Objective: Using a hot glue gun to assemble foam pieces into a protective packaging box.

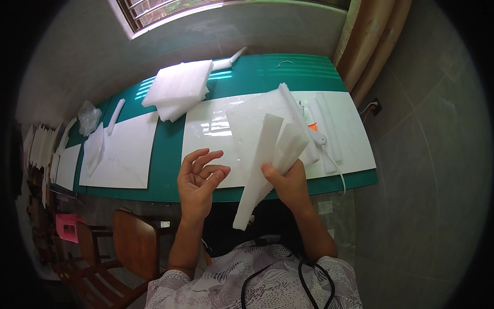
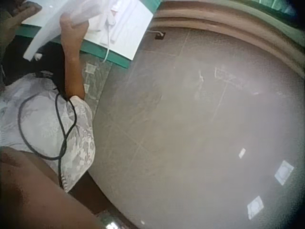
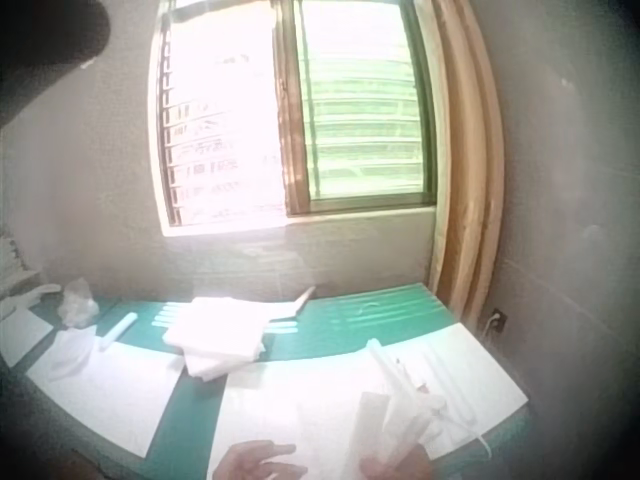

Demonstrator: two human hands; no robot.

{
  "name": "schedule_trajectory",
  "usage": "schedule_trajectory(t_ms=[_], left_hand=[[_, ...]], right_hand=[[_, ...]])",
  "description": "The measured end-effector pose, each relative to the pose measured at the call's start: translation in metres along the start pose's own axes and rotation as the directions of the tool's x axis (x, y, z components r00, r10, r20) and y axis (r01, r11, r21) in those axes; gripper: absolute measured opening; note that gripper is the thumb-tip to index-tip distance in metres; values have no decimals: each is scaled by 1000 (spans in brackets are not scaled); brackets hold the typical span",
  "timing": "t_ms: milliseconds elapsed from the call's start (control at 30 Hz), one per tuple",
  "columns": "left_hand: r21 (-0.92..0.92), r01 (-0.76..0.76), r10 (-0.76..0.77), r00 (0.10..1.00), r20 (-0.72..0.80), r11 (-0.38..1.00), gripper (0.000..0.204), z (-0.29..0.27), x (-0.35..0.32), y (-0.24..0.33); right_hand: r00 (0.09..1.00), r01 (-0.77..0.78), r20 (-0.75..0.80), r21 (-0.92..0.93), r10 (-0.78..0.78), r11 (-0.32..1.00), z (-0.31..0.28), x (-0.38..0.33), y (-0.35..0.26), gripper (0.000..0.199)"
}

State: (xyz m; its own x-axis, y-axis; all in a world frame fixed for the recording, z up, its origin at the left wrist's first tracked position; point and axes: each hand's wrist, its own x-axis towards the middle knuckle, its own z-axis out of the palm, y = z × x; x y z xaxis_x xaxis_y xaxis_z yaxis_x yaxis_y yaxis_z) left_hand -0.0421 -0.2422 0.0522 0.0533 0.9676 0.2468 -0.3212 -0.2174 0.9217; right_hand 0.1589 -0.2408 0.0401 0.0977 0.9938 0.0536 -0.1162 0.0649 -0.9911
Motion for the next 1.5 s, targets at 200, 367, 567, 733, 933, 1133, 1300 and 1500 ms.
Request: schedule_trajectory(t_ms=[200,367,567,733,933,1133,1300,1500], left_hand=[[-2,-5,5,997,-77,1000,42,-3,3,-13],[-41,54,-57,994,-88,998,36,-7,1,-20],[36,58,-55,995,-80,998,36,-14,-1,-25],[68,82,-77,994,-80,994,36,-16,-1,-26],[69,145,-141,989,-52,987,36,-18,-6,-35],[219,132,-181,957,225,967,63,-5,-8,-27],[491,161,-298,930,214,856,62,2,-2,-14],[543,9,-176,950,257,840,60,22,10,-7]], right_hand=[[998,-40,53,16,39,999,4,-4,10,29],[994,-58,96,4,58,998,8,-4,9,32],[981,-68,179,-72,80,995,13,-2,13,34],[976,-87,193,-58,96,995,15,-1,15,34],[972,-81,216,-53,91,995,18,-1,9,33],[964,-13,266,-16,17,1000,28,3,12,41],[937,49,345,-4,-45,999,24,10,3,54],[915,95,401,-85,-53,992,11,21,-13,60]])
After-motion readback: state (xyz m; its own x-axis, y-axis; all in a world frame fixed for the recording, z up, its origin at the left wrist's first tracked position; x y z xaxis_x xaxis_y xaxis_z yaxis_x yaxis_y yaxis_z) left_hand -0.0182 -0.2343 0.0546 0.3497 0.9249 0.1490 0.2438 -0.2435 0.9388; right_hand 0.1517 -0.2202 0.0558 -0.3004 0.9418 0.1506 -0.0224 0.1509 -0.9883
